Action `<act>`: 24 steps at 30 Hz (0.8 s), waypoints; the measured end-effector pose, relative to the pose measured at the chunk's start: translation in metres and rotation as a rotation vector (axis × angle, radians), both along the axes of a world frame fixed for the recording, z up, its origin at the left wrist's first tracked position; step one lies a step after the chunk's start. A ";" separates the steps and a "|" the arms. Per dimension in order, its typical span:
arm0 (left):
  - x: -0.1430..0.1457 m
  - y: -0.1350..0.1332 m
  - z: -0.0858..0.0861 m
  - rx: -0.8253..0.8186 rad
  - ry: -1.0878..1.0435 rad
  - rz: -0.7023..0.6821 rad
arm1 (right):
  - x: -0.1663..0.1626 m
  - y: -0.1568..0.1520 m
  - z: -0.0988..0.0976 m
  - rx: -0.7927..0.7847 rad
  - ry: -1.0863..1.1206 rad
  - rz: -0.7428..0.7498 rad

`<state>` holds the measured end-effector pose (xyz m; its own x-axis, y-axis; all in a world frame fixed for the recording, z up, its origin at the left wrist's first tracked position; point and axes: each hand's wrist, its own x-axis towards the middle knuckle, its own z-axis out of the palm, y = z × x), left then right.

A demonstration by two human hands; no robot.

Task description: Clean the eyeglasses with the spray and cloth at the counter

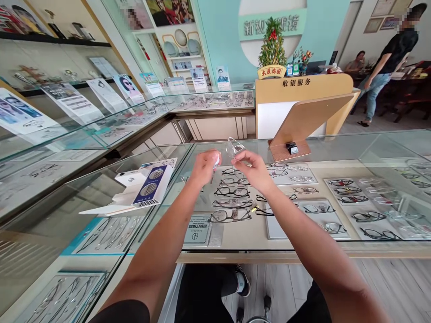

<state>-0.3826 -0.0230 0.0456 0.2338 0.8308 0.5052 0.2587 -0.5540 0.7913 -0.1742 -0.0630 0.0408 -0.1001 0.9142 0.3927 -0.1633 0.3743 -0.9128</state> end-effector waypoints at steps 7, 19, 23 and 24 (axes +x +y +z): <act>-0.004 0.005 0.001 -0.127 -0.099 -0.141 | 0.005 0.003 0.002 -0.057 0.096 0.055; 0.004 -0.009 0.005 0.016 0.207 -0.175 | 0.009 0.007 0.004 -0.141 0.305 0.118; -0.021 0.021 -0.002 -0.173 -0.084 0.054 | 0.016 0.008 0.008 -0.209 0.398 0.120; -0.027 0.029 -0.005 -0.182 -0.084 0.157 | 0.017 0.009 0.010 -0.232 0.422 0.125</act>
<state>-0.4098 0.0059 0.0406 0.0586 0.9325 0.3563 0.2597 -0.3589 0.8965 -0.1567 -0.0541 0.0505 -0.0907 0.9734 0.2104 -0.5669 0.1233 -0.8145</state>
